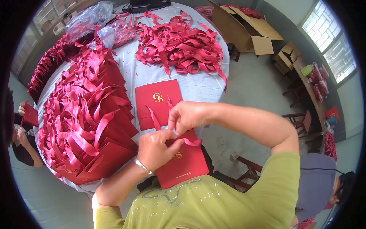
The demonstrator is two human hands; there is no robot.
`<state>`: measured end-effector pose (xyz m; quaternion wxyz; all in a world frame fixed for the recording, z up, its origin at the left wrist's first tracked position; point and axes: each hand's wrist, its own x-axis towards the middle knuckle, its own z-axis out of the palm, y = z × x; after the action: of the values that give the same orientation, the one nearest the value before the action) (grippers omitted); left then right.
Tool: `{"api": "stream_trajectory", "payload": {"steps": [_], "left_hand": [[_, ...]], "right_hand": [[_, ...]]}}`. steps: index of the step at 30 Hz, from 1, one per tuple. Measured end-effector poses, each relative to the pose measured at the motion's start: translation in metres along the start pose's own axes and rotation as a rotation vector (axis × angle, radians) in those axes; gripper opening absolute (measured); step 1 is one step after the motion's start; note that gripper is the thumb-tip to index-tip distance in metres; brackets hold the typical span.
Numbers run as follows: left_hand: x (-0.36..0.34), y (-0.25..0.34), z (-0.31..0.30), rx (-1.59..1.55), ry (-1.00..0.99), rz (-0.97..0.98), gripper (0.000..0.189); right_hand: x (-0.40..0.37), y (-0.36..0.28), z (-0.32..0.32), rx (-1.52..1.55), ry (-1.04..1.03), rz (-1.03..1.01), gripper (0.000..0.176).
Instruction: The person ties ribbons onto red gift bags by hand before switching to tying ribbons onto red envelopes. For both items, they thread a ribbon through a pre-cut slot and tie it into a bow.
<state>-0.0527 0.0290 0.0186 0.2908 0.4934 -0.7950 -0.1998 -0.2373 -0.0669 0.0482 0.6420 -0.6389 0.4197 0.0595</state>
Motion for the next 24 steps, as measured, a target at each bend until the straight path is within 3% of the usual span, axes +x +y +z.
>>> {"api": "stream_trajectory", "payload": {"steps": [4,5,10,24], "left_hand": [[0.006,-0.008,-0.001,-0.118,-0.075,-0.075,0.023],[0.005,-0.006,-0.002,-0.100,-0.112,-0.083,0.022],[0.007,-0.006,-0.001,-0.041,-0.162,-0.073,0.020],[0.009,-0.010,-0.002,-0.087,-0.179,-0.052,0.021]], "right_hand": [[0.007,0.018,0.008,0.012,0.406,-0.389,0.015],[0.012,0.020,0.005,0.167,0.415,-0.448,0.014],[0.036,0.019,-0.015,-0.062,0.772,-0.566,0.015],[0.061,0.032,-0.012,-0.017,0.861,-0.619,0.008]]}}
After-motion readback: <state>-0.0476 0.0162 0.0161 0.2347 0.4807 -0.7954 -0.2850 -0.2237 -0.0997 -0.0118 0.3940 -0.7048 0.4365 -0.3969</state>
